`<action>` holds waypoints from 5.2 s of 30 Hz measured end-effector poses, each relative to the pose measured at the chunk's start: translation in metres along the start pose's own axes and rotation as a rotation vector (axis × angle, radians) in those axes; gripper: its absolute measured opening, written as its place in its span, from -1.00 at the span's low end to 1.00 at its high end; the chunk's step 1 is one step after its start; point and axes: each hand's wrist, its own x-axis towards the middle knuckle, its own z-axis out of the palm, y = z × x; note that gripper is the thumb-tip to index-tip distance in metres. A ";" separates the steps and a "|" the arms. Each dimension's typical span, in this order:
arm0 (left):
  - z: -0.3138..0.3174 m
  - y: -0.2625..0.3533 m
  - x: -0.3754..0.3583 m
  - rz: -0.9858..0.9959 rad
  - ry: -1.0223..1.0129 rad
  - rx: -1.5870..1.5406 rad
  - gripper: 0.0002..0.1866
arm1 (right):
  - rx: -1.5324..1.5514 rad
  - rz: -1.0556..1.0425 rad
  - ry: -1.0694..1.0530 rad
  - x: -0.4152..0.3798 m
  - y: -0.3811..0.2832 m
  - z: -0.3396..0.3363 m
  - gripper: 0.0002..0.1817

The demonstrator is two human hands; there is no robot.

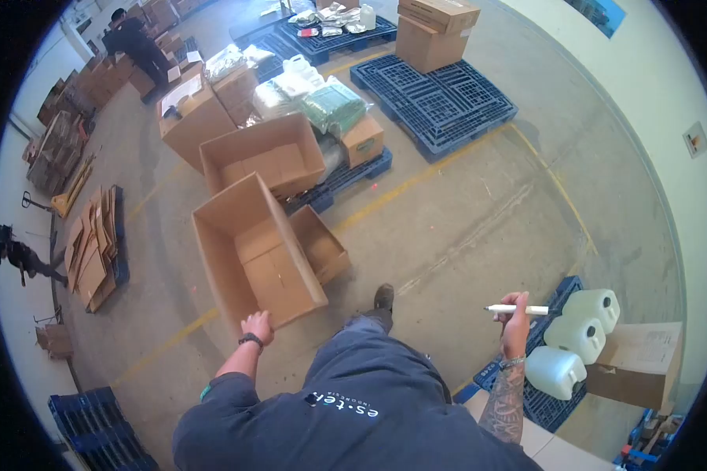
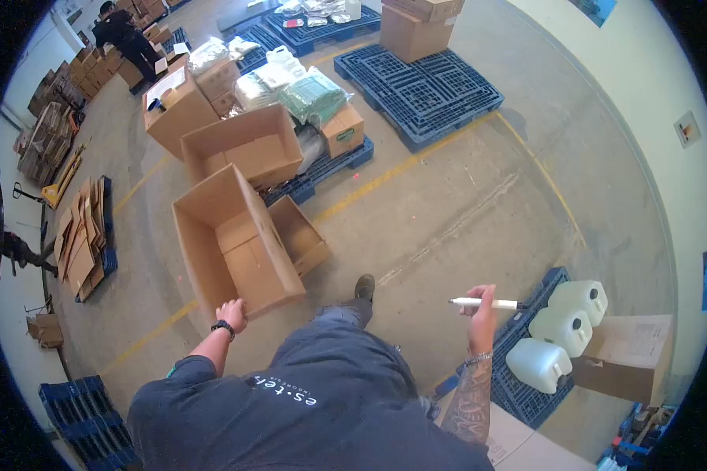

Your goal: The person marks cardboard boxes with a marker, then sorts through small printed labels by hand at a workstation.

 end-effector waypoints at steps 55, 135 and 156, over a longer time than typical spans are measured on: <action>-0.214 0.452 0.801 0.482 0.407 -0.024 0.18 | 0.480 0.640 -0.757 0.828 0.372 0.568 -0.80; -0.213 0.454 0.802 0.509 0.440 -0.037 0.16 | 0.252 0.782 -0.571 0.829 0.443 0.556 -0.83; -0.213 0.456 0.803 0.531 0.464 -0.036 0.15 | 0.183 0.743 -0.475 0.828 0.447 0.558 -0.81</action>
